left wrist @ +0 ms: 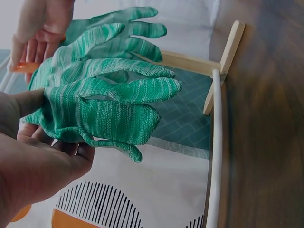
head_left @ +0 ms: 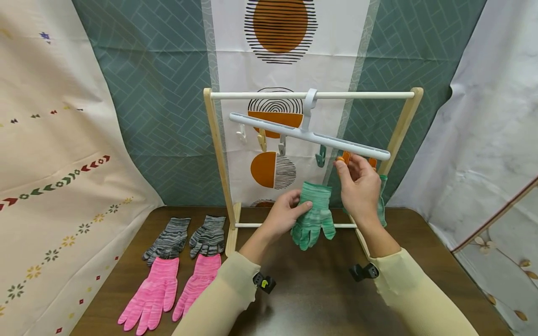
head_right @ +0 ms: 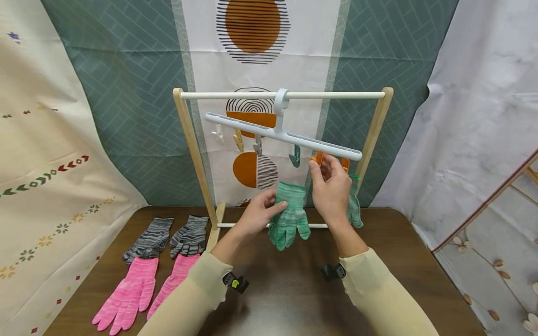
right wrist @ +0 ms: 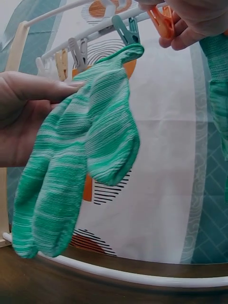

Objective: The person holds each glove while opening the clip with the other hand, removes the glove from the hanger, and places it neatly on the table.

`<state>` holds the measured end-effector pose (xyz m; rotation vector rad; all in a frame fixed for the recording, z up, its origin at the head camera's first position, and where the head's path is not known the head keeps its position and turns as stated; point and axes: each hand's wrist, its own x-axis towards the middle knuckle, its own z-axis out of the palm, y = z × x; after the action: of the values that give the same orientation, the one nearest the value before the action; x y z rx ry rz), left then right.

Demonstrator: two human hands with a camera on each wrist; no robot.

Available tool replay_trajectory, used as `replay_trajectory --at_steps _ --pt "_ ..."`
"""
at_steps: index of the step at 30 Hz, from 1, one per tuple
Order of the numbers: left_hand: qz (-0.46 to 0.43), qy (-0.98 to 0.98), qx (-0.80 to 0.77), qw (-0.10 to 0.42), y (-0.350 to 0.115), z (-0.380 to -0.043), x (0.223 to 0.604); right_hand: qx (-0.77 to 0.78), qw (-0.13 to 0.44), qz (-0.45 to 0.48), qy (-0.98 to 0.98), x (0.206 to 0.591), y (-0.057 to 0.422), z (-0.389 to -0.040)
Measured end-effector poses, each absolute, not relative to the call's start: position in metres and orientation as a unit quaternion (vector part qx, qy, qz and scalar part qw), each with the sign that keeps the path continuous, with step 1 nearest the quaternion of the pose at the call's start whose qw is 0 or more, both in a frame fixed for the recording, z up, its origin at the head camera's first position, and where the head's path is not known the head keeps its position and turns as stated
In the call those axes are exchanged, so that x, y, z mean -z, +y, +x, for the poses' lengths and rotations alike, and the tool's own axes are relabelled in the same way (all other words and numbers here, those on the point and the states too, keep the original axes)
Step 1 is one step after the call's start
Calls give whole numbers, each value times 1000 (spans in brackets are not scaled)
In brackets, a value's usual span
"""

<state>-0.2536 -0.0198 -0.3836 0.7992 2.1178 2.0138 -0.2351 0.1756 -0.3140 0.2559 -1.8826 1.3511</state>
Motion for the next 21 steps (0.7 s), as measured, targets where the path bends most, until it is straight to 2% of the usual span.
replay_trajectory --at_steps 21 --pt "226 702 -674 30 -41 -239 385 -546 389 119 -733 318 178 -233"
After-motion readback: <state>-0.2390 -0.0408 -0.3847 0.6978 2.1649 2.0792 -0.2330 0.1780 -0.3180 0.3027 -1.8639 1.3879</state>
